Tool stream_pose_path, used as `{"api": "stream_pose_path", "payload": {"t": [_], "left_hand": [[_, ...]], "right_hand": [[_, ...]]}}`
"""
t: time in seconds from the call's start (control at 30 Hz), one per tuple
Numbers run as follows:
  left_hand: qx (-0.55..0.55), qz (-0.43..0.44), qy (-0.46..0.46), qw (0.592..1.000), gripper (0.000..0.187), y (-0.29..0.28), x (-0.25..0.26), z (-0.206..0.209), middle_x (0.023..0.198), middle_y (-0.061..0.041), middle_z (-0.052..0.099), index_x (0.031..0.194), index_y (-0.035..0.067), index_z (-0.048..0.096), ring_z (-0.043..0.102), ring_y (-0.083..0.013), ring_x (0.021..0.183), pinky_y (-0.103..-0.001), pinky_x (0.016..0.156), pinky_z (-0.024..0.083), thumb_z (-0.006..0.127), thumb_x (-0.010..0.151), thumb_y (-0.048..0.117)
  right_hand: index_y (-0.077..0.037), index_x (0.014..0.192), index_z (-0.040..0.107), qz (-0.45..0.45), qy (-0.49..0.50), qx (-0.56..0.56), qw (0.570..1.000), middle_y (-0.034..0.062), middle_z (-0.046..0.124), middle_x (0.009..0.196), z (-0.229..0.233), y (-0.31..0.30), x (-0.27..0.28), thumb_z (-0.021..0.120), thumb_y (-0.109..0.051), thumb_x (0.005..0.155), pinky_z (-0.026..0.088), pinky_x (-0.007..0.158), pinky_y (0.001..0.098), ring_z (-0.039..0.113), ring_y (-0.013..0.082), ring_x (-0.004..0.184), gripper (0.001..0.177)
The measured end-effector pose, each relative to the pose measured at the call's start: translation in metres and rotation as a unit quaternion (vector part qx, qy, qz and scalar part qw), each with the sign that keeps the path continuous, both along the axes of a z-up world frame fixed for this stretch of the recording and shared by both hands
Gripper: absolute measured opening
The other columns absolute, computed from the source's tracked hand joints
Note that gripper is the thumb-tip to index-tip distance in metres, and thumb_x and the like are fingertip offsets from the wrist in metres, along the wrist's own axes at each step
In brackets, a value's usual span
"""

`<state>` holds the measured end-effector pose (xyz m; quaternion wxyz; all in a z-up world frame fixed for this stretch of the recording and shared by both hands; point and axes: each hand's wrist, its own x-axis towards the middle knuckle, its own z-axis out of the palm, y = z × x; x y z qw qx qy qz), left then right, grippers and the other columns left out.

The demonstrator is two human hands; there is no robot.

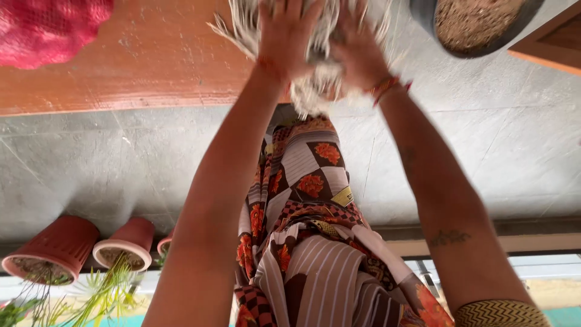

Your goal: The recorder is repairing or preparing a string mop head by tying and organizing the white strings.

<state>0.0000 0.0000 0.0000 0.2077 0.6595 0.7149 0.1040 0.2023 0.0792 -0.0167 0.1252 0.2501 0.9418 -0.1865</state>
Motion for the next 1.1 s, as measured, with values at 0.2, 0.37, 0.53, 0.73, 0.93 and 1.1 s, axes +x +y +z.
{"api": "stream_pose_path", "payload": {"t": [0.2, 0.37, 0.53, 0.73, 0.93, 1.1], "left_hand": [[-0.115, -0.003, 0.018, 0.993, 0.119, -0.048, 0.019, 0.009, 0.15, -0.023, 0.041, 0.153, 0.021, 0.031, 0.032, -0.0484, 0.142, -0.071, 0.11, 0.031, 0.089, 0.059, 0.065], [-0.197, 0.078, 0.002, 0.977, 0.108, 0.009, 0.012, 0.009, 0.148, -0.021, 0.041, 0.156, 0.021, 0.027, 0.033, -0.0447, 0.144, -0.068, 0.112, 0.035, 0.081, 0.074, 0.064], [-0.097, 0.095, 0.042, 0.99, 0.11, 0.027, 0.008, -0.02, 0.145, -0.025, 0.041, 0.15, 0.02, 0.028, 0.034, -0.0445, 0.137, -0.072, 0.104, 0.034, 0.084, 0.065, 0.064], [-0.144, 0.047, 0.016, 0.988, 0.098, -0.032, 0.023, 0.0, 0.145, -0.019, 0.043, 0.149, 0.023, 0.034, 0.034, -0.0444, 0.143, -0.071, 0.112, 0.032, 0.083, 0.074, 0.062], [-0.143, 0.054, 0.034, 0.988, 0.103, -0.028, 0.024, 0.001, 0.14, -0.023, 0.044, 0.15, 0.017, 0.03, 0.037, -0.0467, 0.137, -0.07, 0.105, 0.036, 0.075, 0.073, 0.068], [-0.156, 0.101, 0.044, 0.982, 0.097, 0.044, 0.003, -0.009, 0.143, -0.024, 0.042, 0.148, 0.019, 0.031, 0.037, -0.0477, 0.138, -0.072, 0.106, 0.036, 0.076, 0.078, 0.068]], "right_hand": [[-0.014, 0.117, 0.075, 0.057, -0.023, -0.064, 0.996, 0.0177, 0.018, 0.17, 0.021, -0.012, 0.001, 0.084, -0.002, 0.072, 0.017, 0.126, 0.0561, 0.014, 0.037, 0.157, 0.048], [-0.022, 0.121, 0.074, 0.017, -0.009, -0.109, 0.994, 0.0149, 0.019, 0.172, 0.016, 0.035, -0.021, 0.081, 0.002, 0.069, 0.014, 0.123, 0.0553, 0.014, 0.04, 0.154, 0.058], [-0.018, 0.133, 0.068, -0.005, -0.005, -0.1, 0.995, 0.009, 0.041, 0.157, -0.056, 0.044, 0.006, 0.082, -0.005, 0.075, 0.016, 0.131, 0.0526, 0.031, 0.0214, 0.147, 0.061], [-0.009, 0.113, 0.073, 0.0, 0.005, -0.051, 0.999, 0.018, 0.031, 0.162, 0.003, -0.018, -0.001, 0.083, -0.004, 0.074, 0.015, 0.124, 0.0581, 0.02, 0.0368, 0.151, 0.041], [-0.009, 0.107, 0.073, -0.011, 0.055, -0.133, 0.99, 0.0139, 0.016, 0.172, 0.002, 0.0, -0.006, 0.083, -0.004, 0.075, 0.024, 0.122, 0.0542, 0.027, 0.0316, 0.152, 0.034], [-0.011, 0.136, 0.063, -0.048, 0.02, -0.157, 0.986, 0.0119, 0.013, 0.177, -0.004, 0.062, -0.036, 0.079, 0.008, 0.067, 0.031, 0.118, 0.0455, 0.042, 0.026, 0.144, 0.073]]}}
